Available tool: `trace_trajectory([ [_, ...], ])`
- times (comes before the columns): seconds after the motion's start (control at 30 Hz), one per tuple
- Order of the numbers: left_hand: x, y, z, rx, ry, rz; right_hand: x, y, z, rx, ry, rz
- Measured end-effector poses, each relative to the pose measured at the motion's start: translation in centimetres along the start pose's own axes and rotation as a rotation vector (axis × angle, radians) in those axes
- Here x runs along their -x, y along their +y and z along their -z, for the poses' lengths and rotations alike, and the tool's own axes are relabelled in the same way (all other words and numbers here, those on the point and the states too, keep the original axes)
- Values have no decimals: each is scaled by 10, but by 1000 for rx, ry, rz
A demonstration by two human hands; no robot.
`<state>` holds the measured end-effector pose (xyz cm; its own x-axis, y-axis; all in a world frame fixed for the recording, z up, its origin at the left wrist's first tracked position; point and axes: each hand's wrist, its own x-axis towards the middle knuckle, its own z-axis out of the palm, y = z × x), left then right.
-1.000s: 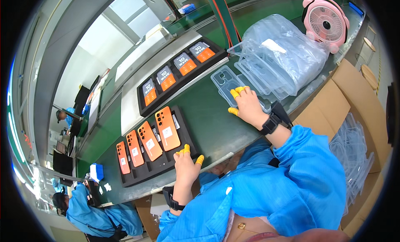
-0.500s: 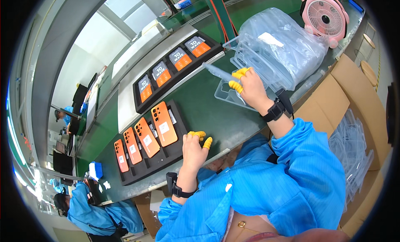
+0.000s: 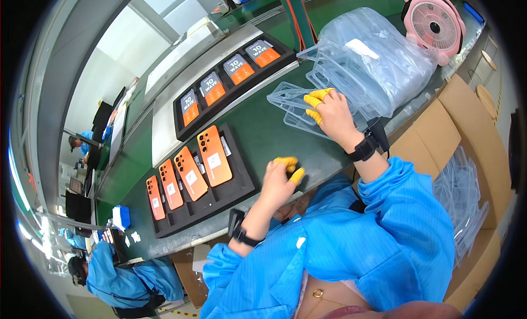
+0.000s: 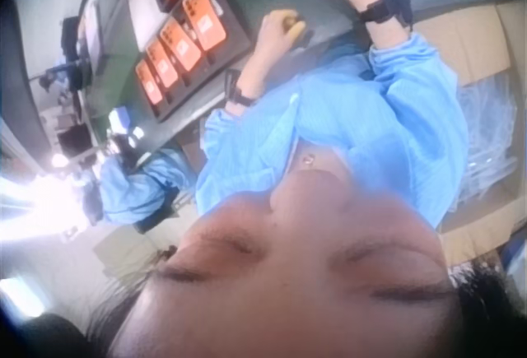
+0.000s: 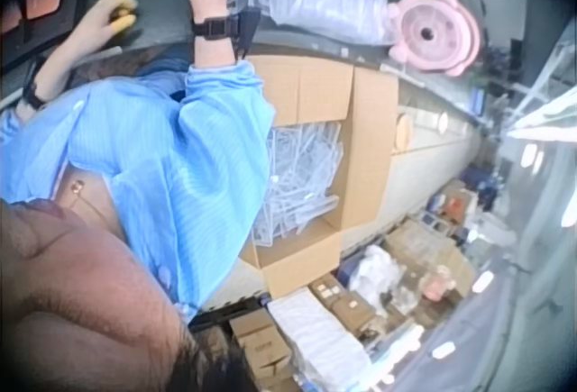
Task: The recorder is seen cleaning and assembling smartphones into their retail boxes on a factory assembly line.
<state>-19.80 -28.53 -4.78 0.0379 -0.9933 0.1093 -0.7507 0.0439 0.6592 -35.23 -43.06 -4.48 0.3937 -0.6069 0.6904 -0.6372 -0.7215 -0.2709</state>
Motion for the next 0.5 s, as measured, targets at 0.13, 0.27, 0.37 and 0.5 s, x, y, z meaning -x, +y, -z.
trace_trajectory([
  [0.13,-54,2,-40,-107,27,-42,-5,-15,13,-55,247,78],
  [0.27,-92,-6,-60,-242,134,-71,6,-26,25,-95,343,96],
  [0.37,-94,-21,-64,-17,186,-13,16,-28,38,-131,347,118],
  [0.5,-49,-11,-26,908,483,336,34,-40,64,-179,432,167],
])
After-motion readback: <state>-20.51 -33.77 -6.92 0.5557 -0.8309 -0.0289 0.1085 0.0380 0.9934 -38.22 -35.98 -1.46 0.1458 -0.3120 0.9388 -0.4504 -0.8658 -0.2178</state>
